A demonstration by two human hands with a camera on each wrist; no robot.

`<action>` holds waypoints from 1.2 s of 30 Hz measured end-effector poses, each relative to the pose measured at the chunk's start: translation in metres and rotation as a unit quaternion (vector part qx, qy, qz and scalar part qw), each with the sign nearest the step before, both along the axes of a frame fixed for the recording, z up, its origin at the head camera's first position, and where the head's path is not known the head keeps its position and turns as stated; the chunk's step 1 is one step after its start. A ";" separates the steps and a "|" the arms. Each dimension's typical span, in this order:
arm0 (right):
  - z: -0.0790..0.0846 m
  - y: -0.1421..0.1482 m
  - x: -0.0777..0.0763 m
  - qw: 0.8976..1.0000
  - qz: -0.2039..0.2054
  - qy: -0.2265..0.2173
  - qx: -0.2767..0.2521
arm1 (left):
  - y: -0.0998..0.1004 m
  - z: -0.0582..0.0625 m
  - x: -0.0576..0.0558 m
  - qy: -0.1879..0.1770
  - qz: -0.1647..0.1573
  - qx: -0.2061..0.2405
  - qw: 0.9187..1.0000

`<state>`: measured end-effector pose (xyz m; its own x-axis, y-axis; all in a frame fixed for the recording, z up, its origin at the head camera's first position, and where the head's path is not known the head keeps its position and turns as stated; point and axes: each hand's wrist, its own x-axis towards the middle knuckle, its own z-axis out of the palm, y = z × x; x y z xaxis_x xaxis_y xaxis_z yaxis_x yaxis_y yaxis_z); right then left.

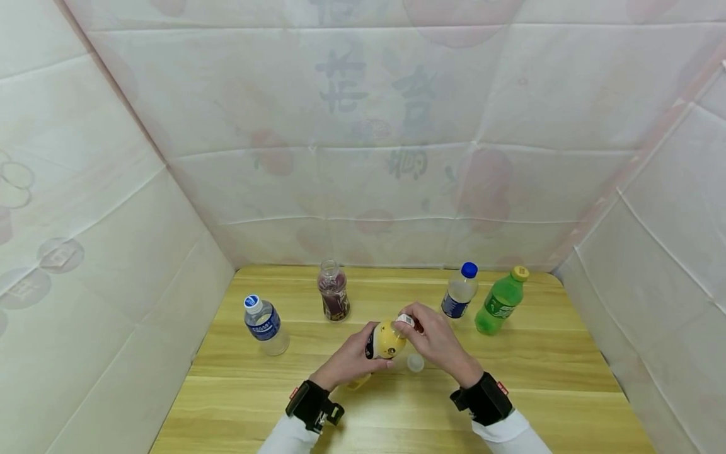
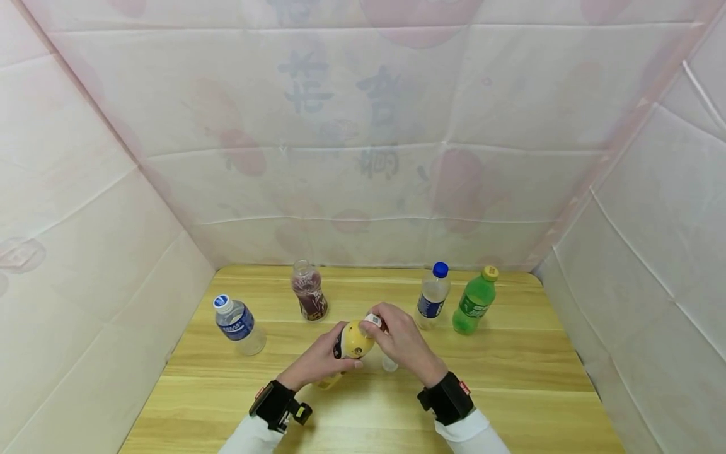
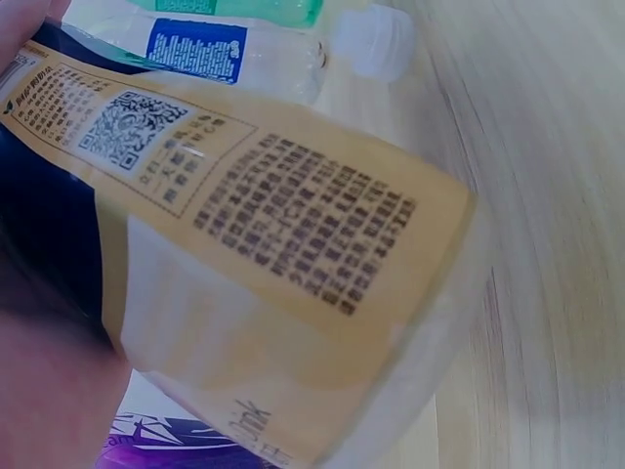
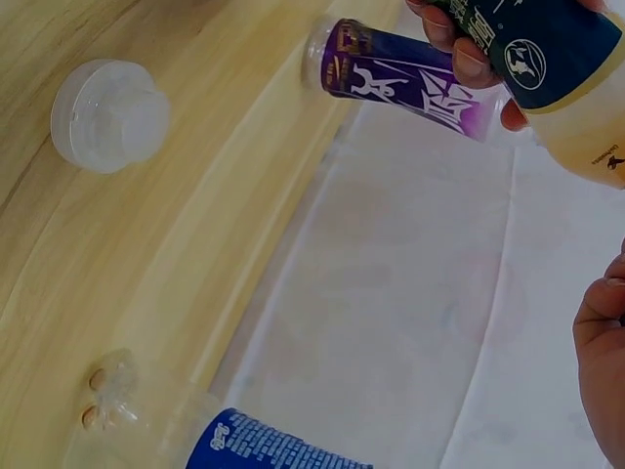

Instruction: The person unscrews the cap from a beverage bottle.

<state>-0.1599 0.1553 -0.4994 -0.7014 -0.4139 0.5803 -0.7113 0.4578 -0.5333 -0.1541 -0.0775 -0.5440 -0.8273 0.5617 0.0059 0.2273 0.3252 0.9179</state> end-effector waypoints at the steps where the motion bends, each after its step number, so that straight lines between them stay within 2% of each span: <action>1: 0.000 0.000 0.000 1.000 0.002 0.000 0.001 | 0.000 0.000 0.000 0.002 -0.003 0.001 1.000; 13: 0.003 0.005 -0.001 0.999 0.035 -0.016 0.008 | 0.001 0.000 -0.002 0.003 -0.009 0.001 1.000; 27: 0.000 0.008 -0.002 0.999 0.041 0.007 0.028 | 0.003 0.001 0.000 0.024 0.007 -0.007 1.000; 30: -0.003 0.008 -0.002 0.999 0.029 0.020 0.039 | 0.005 0.000 0.001 0.040 0.020 -0.011 0.999; 36: -0.006 0.009 0.001 0.995 -0.032 0.068 0.061 | 0.011 -0.002 0.000 0.085 0.062 -0.045 0.993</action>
